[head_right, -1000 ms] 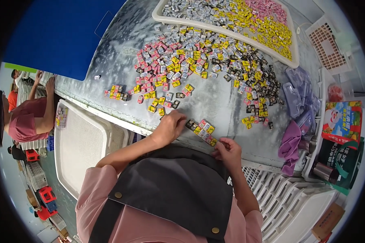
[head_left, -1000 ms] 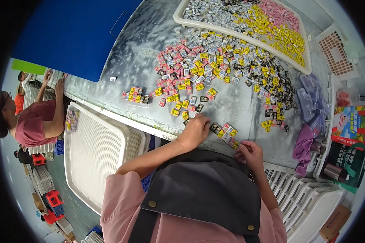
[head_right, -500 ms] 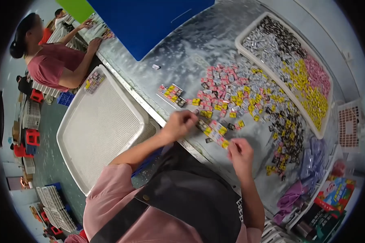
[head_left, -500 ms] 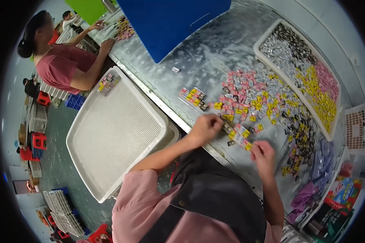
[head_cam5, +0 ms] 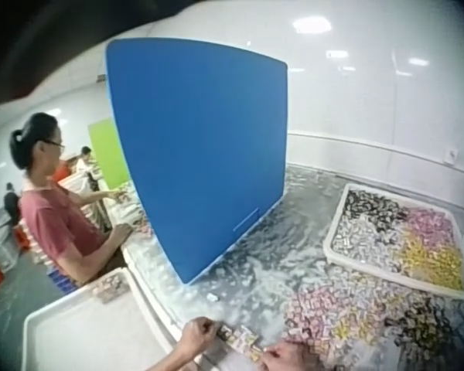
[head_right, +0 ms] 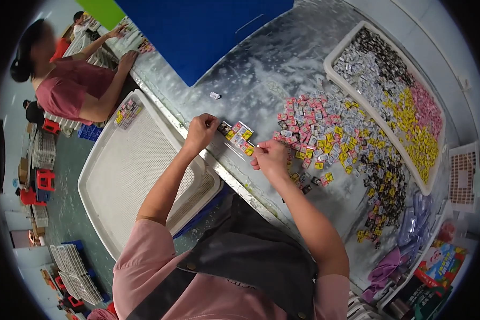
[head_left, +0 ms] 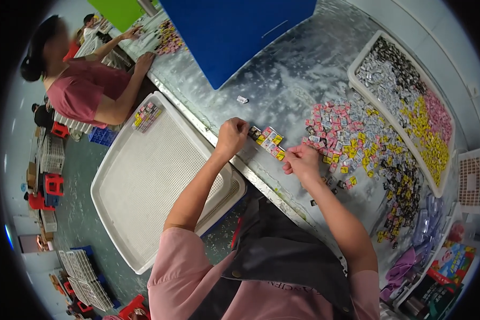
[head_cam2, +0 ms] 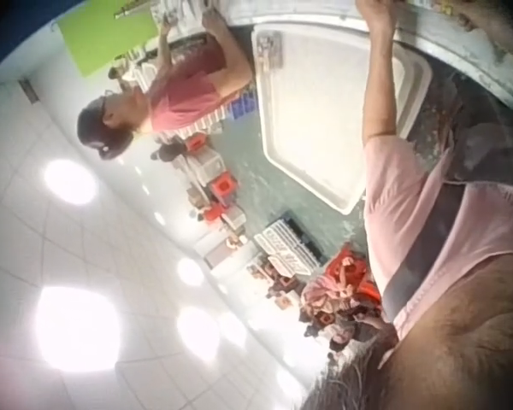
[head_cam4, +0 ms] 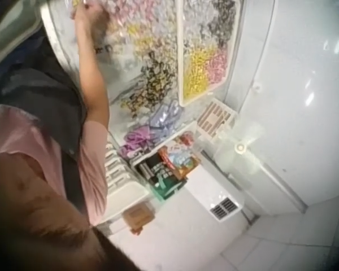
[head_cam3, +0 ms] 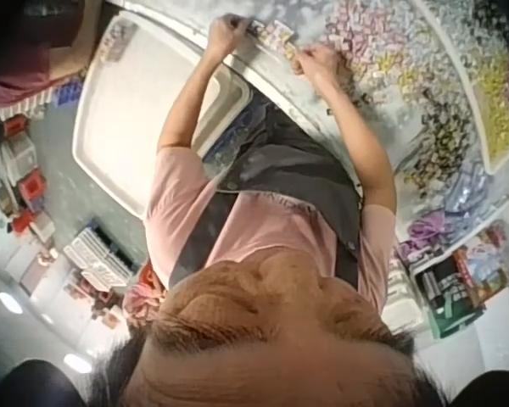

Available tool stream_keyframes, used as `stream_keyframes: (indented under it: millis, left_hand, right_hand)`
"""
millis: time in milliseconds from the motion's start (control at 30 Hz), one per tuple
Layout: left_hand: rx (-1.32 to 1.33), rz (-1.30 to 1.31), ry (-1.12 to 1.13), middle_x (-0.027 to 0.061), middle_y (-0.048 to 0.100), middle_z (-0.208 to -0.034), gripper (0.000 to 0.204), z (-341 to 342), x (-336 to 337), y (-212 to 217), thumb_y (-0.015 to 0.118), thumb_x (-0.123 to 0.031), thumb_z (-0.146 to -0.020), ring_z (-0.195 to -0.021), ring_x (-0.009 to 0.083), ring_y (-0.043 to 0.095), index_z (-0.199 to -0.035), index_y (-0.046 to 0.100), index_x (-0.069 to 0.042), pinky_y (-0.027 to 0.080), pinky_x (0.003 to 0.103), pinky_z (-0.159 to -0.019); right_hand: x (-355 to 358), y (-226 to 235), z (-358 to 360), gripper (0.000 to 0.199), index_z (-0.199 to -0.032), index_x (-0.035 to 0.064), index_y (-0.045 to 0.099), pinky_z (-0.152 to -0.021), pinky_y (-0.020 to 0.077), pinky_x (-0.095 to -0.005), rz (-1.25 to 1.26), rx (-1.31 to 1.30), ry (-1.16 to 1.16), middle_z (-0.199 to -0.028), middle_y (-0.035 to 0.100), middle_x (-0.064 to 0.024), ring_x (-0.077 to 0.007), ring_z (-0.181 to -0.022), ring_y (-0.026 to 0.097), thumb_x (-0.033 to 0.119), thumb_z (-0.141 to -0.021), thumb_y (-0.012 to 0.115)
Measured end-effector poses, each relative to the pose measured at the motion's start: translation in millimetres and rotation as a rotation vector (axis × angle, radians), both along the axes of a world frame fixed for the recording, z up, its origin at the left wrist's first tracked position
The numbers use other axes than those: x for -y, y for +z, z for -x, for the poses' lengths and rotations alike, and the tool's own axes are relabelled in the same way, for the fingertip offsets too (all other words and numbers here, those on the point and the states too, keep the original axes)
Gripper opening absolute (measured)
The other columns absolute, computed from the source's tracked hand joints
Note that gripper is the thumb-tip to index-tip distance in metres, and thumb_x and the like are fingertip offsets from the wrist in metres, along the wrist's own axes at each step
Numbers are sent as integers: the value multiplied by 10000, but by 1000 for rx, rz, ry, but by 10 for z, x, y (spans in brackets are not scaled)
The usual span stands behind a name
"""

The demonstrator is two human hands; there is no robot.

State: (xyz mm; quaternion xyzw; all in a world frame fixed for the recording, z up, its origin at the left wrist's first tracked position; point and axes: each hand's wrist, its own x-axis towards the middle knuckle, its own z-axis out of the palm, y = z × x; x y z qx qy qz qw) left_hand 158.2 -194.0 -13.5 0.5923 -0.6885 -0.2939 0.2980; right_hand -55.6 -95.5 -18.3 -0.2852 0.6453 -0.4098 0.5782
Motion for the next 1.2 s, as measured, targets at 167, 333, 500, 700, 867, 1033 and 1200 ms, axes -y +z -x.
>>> stream_keyframes:
  millis: [167, 333, 500, 700, 867, 1033, 1200]
  left_hand:
    - [-42, 44, -51, 202, 732, -825, 268, 7, 49, -206, 692, -213, -912, -736, 252, 714, -939, 721, 52, 545, 361, -696]
    - [-118, -66, -53, 134, 729, -854, 278, -334, 221, -426, 675, -206, -941, -746, 167, 645, -1024, 710, 57, 516, 327, -695]
    - [172, 113, -59, 159, 618, -1096, 376, -239, 116, -315, 649, -249, -975, -904, 253, 620, -1229, 619, 26, 500, 378, -821]
    - [220, 454, -212, 167, 561, -1242, 288, 251, -154, 23, 619, -181, -995, -1074, 312, 581, -1236, 610, -22, 476, 419, -901]
    - [11, 396, -400, 170, 525, -1314, 260, 1025, -601, 245, 621, -132, -986, -1192, 307, 534, -1220, 610, -20, 452, 399, -967]
    - [-14, 206, -462, 164, 527, -1301, 228, 1496, -1060, 398, 616, -105, -980, -1190, 306, 535, -1190, 622, -17, 448, 386, -974]
    - [24, 340, -580, 174, 551, -1265, 207, 1603, -1179, 329, 622, -103, -978, -1170, 300, 545, -1165, 632, -16, 444, 389, -976]
  right_hand:
    - [-20, -47, 68, 88, -933, -41, 638, -469, 571, -293, 110, -111, 3, -728, 677, -97, -145, -555, 670, 41, -901, 640]
    - [-48, -121, 15, 29, -824, 9, 663, -515, 537, -351, 429, -414, -18, -601, 627, -66, -177, -577, 689, 36, -814, 667]
    - [-814, 12, 705, 121, -1001, 30, 641, -596, 508, -327, 570, -452, -258, -808, 685, -102, -176, -667, 646, 81, -899, 682]
    - [-2344, 133, 2553, 118, -1044, 39, 647, -730, 522, -358, 343, -1087, -735, -930, 661, -124, -244, -808, 659, 71, -930, 642]
    - [-3478, 38, 3815, 248, -1060, 33, 618, -926, 455, -468, 11, -1736, -635, -1039, 613, -157, -378, -1040, 565, 88, -830, 697]
    - [-3681, 56, 4022, 196, -962, 39, 644, -891, 461, -465, -225, -1738, -372, -996, 607, -142, -355, -1039, 579, 102, -798, 732]
    - [-3650, 88, 4148, 127, -837, 50, 667, -837, 476, -459, -114, -1640, -297, -931, 619, -119, -335, -955, 615, 123, -780, 753]
